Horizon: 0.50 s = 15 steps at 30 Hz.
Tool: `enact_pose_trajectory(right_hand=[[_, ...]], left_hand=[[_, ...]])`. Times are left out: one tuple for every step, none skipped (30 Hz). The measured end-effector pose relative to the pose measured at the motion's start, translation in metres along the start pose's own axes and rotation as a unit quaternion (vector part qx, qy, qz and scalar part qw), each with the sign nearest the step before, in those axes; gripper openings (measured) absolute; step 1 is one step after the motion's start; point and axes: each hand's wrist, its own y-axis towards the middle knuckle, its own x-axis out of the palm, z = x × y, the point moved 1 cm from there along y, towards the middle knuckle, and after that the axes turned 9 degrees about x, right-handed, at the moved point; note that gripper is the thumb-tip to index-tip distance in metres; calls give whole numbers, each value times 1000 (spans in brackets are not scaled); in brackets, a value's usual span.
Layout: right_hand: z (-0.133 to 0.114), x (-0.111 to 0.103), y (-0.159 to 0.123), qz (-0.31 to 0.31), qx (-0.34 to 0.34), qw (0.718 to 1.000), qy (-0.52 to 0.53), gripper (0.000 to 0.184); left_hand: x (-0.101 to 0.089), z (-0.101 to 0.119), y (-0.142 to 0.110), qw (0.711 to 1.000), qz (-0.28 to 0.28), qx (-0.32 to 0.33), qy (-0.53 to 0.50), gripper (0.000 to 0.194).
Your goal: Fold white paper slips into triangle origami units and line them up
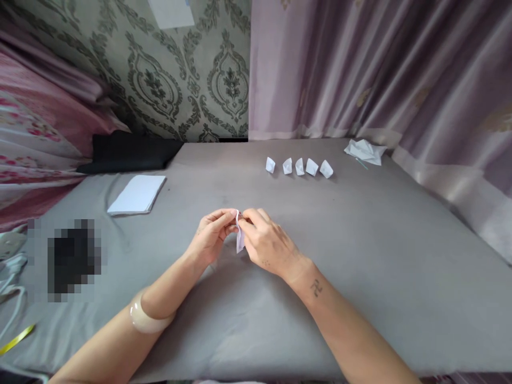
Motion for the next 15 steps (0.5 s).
enact_pose_trajectory(right_hand=[[0,0,0,1,0,1000,12,29],[0,1,-1,6,-1,1000,27,30],[0,0,-1,16,-1,999,47,31],[0,0,-1,31,1,997,72,32],[0,0,-1,49,10,994,101,31],[0,-1,0,67,30,988,135,29],[-1,-2,0,81,59,980,171,26],[-1,-1,1,93,96,970,205,20],[-2,-1,2,103,136,957,233,14],[-2,1,3,111,174,945,253,12],[-3,3,4,117,205,935,265,14],[-3,5,4,120,227,928,272,17],[-2,8,5,120,241,922,277,18],[-2,10,5,119,251,917,285,18],[0,12,6,115,260,912,296,17]], left_hand=[[0,0,0,1000,5,4,2,16],[0,0,0,1000,9,9,6,16],[1,0,0,1000,13,16,11,16],[1,1,0,999,15,22,18,16],[1,1,-1,999,16,29,27,16],[2,1,-1,999,17,36,38,17],[2,2,-2,998,18,43,49,18],[3,2,-3,997,18,51,61,19],[4,2,-4,996,18,57,71,20],[5,2,-5,994,17,65,81,20],[6,2,-6,993,13,73,89,21],[7,2,-7,992,7,81,96,21],[9,2,-8,991,1,91,101,21],[10,2,-9,989,-5,102,105,21],[12,2,-10,988,-11,112,109,21]])
